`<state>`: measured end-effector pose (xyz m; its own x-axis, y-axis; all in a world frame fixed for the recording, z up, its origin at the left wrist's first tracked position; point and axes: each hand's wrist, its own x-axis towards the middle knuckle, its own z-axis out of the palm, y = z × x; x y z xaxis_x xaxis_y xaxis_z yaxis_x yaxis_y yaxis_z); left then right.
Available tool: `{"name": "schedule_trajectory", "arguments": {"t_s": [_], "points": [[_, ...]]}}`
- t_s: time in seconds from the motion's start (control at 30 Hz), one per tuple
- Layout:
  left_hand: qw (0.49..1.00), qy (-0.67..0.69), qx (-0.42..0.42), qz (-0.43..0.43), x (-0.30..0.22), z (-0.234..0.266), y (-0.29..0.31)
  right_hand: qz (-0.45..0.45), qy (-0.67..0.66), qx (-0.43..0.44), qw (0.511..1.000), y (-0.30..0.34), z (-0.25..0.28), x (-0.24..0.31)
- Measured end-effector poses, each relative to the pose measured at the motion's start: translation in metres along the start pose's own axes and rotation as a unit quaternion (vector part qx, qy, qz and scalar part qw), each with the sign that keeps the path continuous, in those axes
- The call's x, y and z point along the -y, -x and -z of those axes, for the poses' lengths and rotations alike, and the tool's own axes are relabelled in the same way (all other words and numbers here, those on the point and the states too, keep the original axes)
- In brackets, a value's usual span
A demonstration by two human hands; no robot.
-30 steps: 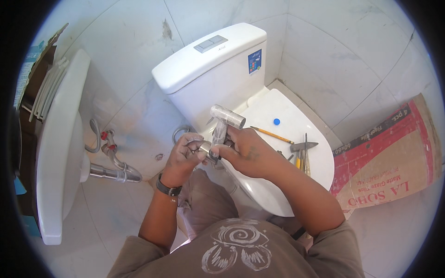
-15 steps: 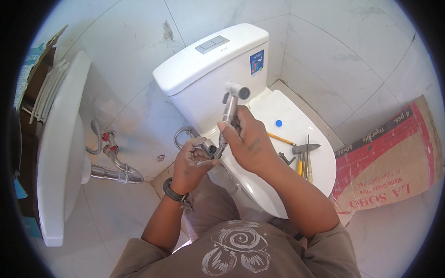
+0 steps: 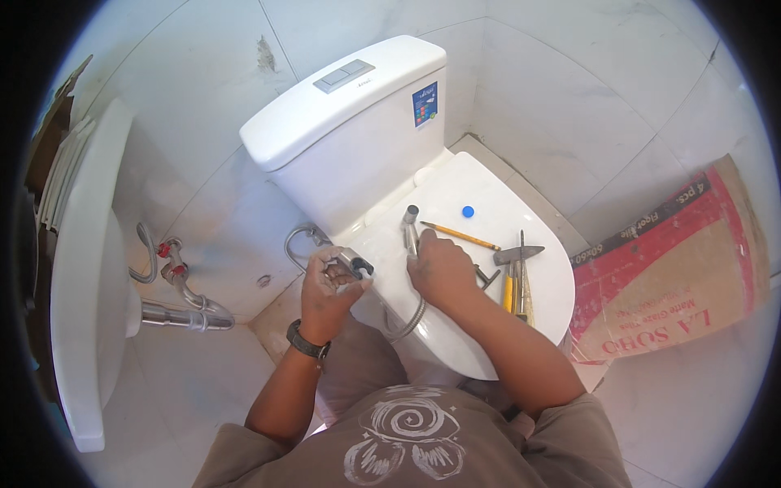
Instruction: The person connects a flexible water supply hose to the toilet tank, then uses a hammer and chisel to adjust a wall fitting. The person later retrieves a power drill and extension cord and returns to the bathroom to continue the installation.
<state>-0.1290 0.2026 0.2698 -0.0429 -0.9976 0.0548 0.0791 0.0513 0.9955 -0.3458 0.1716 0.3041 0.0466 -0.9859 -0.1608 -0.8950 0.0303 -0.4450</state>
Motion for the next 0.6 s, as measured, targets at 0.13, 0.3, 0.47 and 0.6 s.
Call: {"name": "schedule_trajectory", "arguments": {"t_s": [0.13, 0.3, 0.47, 0.6], "points": [[0.999, 0.018, 0.029, 0.01, 0.014, -0.02, 0.009, 0.051, 0.008, -0.024, 0.998, -0.006, -0.012, 0.009], [0.995, -0.096, 0.018, -0.021, 0.023, -0.027, 0.012, 0.066, -0.011, -0.039, 0.997, -0.001, -0.02, 0.012], [0.973, -0.203, 0.001, -0.109, 0.023, -0.028, 0.01, 0.095, 0.041, -0.15, 0.983, -0.013, -0.012, -0.021], [0.983, -0.159, 0.027, -0.086, 0.023, -0.028, 0.006, 0.065, 0.187, -0.114, 0.974, -0.028, 0.004, -0.065]]}}
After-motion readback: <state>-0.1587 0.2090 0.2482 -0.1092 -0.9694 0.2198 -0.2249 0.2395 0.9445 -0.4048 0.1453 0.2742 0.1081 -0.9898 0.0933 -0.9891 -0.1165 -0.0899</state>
